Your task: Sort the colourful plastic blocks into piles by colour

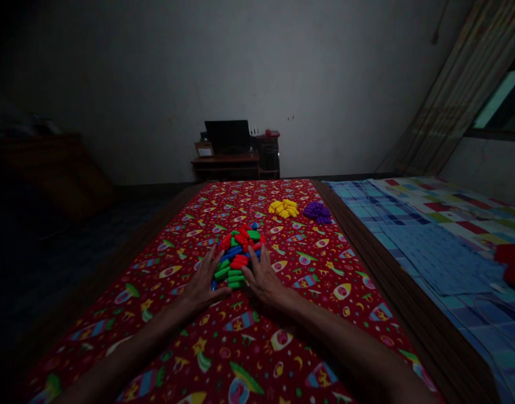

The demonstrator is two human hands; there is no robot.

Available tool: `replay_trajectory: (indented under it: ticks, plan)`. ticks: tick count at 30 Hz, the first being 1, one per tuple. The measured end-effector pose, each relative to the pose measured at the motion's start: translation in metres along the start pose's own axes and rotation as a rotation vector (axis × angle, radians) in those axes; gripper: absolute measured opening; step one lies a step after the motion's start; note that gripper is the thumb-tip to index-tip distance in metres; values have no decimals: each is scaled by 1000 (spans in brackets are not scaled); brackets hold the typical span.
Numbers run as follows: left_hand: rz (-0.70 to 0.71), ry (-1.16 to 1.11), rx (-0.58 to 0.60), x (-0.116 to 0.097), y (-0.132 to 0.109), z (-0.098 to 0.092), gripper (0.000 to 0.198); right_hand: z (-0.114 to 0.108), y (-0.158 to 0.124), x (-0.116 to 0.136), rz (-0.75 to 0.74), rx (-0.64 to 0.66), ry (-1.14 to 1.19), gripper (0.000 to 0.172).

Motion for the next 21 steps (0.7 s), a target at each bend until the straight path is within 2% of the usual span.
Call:
replay_trajectory:
  ticks: [2, 4, 7, 10, 12, 15, 18, 21]
  plan:
    - [5, -15, -46, -7, 16, -2, 91, -1, 3, 9, -13, -22, 33, 63]
    - [-32, -40, -85, -3, 32, -9, 88, -18, 7, 8, -17, -85, 63, 57]
    - [-97, -129, -151, 13, 53, -26, 74, -56, 17, -12, 30, -205, 81, 44]
    - [-167, -183, -223, 29, 71, -43, 52, -80, 34, -43, 173, -234, 6, 38]
    - [-207, -187, -197, 35, 85, -45, 45, -81, 48, -55, 228, -182, -95, 38]
    - [-209, -209, -101, 40, 101, -39, 40, -65, 67, -59, 190, -60, -119, 32]
    - [-234, -267, -142, 54, 100, -40, 40, -55, 71, -64, 127, -23, 115, 28]
    - [-306, -358, -263, 78, 89, -45, 44, -64, 67, -82, 105, -81, 391, 31]
Point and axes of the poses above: each hand's wrist, its own y-axis towards the middle knuckle, its own z-axis out of the palm, x = y × z, the point moved 9 cm from there along y, towards the middle knuckle, and after that the axes turned 8 degrees about x, right-handed, at the moved point
